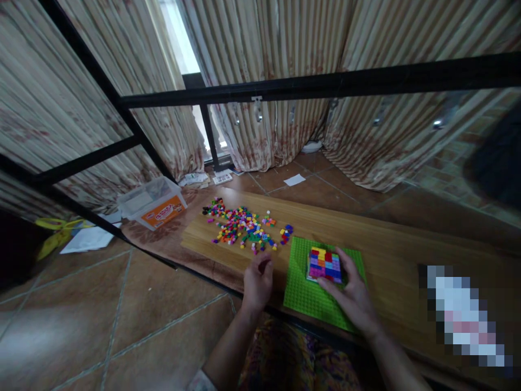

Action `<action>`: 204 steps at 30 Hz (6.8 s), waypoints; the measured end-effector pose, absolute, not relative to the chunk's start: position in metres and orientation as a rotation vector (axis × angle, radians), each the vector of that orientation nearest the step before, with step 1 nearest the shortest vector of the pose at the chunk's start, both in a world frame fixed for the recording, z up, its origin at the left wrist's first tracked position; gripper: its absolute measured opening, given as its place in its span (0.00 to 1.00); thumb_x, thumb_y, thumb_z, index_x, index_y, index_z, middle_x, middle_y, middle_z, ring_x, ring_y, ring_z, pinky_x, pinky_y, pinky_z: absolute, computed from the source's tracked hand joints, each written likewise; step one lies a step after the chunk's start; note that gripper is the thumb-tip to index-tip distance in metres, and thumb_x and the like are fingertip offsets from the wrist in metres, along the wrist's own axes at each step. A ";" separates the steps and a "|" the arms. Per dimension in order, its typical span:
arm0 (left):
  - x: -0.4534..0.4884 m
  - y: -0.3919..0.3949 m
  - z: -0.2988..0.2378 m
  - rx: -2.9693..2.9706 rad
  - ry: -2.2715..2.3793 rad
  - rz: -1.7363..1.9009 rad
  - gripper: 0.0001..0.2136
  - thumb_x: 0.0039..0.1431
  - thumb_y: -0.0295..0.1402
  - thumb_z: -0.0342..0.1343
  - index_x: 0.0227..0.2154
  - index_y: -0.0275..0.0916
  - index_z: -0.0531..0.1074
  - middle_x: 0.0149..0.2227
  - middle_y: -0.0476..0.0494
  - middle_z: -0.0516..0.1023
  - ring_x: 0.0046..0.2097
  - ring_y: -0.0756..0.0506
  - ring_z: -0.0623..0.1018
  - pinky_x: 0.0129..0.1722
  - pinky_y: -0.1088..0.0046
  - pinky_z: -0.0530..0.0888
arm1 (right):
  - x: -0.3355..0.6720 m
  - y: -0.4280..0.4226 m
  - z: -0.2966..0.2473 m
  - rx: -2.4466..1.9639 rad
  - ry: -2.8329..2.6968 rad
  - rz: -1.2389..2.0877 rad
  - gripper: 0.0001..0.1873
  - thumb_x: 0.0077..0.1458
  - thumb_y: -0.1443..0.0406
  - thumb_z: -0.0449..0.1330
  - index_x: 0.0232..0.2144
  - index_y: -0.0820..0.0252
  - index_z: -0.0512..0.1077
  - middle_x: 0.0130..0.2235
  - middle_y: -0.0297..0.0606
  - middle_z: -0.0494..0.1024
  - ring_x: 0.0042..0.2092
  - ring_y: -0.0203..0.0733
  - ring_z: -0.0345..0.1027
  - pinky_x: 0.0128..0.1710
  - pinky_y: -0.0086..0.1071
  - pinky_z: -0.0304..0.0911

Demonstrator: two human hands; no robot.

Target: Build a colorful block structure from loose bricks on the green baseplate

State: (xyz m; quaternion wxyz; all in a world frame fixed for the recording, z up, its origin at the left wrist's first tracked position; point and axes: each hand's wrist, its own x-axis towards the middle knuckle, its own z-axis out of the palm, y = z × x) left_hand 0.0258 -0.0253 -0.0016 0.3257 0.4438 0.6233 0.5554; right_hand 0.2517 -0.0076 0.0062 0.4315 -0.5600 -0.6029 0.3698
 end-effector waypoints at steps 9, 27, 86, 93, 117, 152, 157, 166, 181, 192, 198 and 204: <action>0.021 -0.004 0.011 1.417 1.941 1.285 0.09 0.54 0.25 0.53 0.37 0.38 0.74 0.34 0.45 0.75 0.35 0.48 0.76 0.38 0.73 0.73 | 0.246 -0.002 0.000 -1.548 -1.442 0.819 0.49 0.39 0.49 0.69 0.62 0.50 0.57 0.56 0.44 0.70 0.50 0.51 0.69 0.52 0.48 0.64; 0.018 0.029 0.022 1.849 2.017 0.808 0.13 0.56 0.21 0.47 0.37 0.41 0.75 0.43 0.42 0.72 0.39 0.46 0.76 0.43 0.71 0.72 | 0.247 0.005 -0.004 -1.525 -1.506 0.713 0.49 0.40 0.48 0.68 0.62 0.53 0.57 0.57 0.46 0.69 0.51 0.51 0.68 0.52 0.48 0.63; 0.104 0.034 0.054 2.335 1.563 0.983 0.07 0.63 0.32 0.51 0.37 0.42 0.75 0.41 0.44 0.75 0.41 0.47 0.74 0.43 0.69 0.73 | 0.245 0.007 -0.002 -1.387 -1.594 0.670 0.43 0.47 0.56 0.64 0.62 0.55 0.54 0.59 0.45 0.66 0.59 0.51 0.62 0.58 0.49 0.59; 0.103 0.039 0.047 2.259 1.501 1.095 0.06 0.60 0.31 0.55 0.36 0.44 0.77 0.44 0.44 0.73 0.44 0.46 0.74 0.46 0.68 0.73 | 0.245 0.006 -0.002 -1.383 -1.593 0.655 0.42 0.48 0.55 0.64 0.62 0.54 0.54 0.59 0.45 0.65 0.58 0.51 0.62 0.58 0.49 0.59; 0.117 0.044 0.042 1.655 1.564 1.254 0.08 0.51 0.29 0.59 0.36 0.39 0.75 0.39 0.45 0.76 0.45 0.46 0.75 0.50 0.65 0.71 | 0.246 0.006 0.000 -1.395 -1.614 0.638 0.42 0.48 0.52 0.63 0.62 0.55 0.54 0.60 0.46 0.65 0.59 0.52 0.61 0.58 0.48 0.58; 0.114 0.051 0.040 0.694 1.013 1.258 0.14 0.41 0.41 0.65 0.28 0.36 0.78 0.32 0.46 0.78 0.33 0.49 0.75 0.38 0.73 0.70 | 0.245 0.006 0.000 -1.424 -1.582 0.678 0.44 0.46 0.49 0.64 0.62 0.53 0.55 0.57 0.45 0.68 0.56 0.52 0.64 0.56 0.49 0.60; 0.123 0.053 0.034 0.840 1.134 1.293 0.07 0.45 0.35 0.63 0.26 0.37 0.77 0.28 0.49 0.77 0.31 0.50 0.73 0.36 0.74 0.70 | 0.246 0.006 -0.003 -1.410 -1.588 0.661 0.44 0.46 0.50 0.65 0.62 0.52 0.55 0.58 0.46 0.67 0.57 0.52 0.63 0.56 0.50 0.60; 0.130 0.052 0.031 0.840 1.188 1.335 0.04 0.48 0.31 0.59 0.26 0.37 0.76 0.27 0.50 0.76 0.30 0.50 0.73 0.33 0.75 0.70 | 0.248 0.005 -0.004 -1.434 -1.576 0.699 0.44 0.46 0.51 0.65 0.62 0.53 0.55 0.58 0.46 0.67 0.56 0.52 0.64 0.56 0.49 0.60; 0.052 0.023 0.016 1.410 1.749 1.429 0.10 0.56 0.26 0.52 0.41 0.37 0.72 0.40 0.41 0.76 0.41 0.46 0.75 0.44 0.68 0.72 | 0.251 0.006 0.009 -1.496 -1.530 0.854 0.46 0.42 0.49 0.67 0.61 0.51 0.57 0.53 0.42 0.73 0.50 0.49 0.70 0.52 0.44 0.65; 0.035 0.028 0.002 1.838 1.959 1.130 0.09 0.54 0.21 0.51 0.35 0.37 0.73 0.40 0.40 0.73 0.43 0.43 0.72 0.45 0.66 0.70 | 0.252 0.007 0.001 -1.473 -1.537 0.811 0.46 0.42 0.50 0.67 0.61 0.51 0.58 0.54 0.41 0.72 0.49 0.48 0.71 0.51 0.43 0.66; 0.033 0.035 -0.004 1.818 1.981 1.100 0.09 0.59 0.23 0.47 0.33 0.38 0.73 0.38 0.40 0.74 0.40 0.45 0.73 0.43 0.67 0.70 | 0.252 0.006 0.000 -1.522 -1.516 0.811 0.45 0.41 0.49 0.67 0.60 0.49 0.59 0.54 0.40 0.72 0.50 0.48 0.70 0.52 0.44 0.65; 0.030 0.036 -0.002 1.798 2.014 1.122 0.13 0.61 0.23 0.46 0.44 0.38 0.71 0.42 0.39 0.75 0.46 0.43 0.73 0.48 0.65 0.70 | 0.252 0.007 0.000 -1.511 -1.513 0.821 0.45 0.41 0.49 0.67 0.60 0.49 0.58 0.53 0.40 0.73 0.49 0.48 0.71 0.53 0.46 0.64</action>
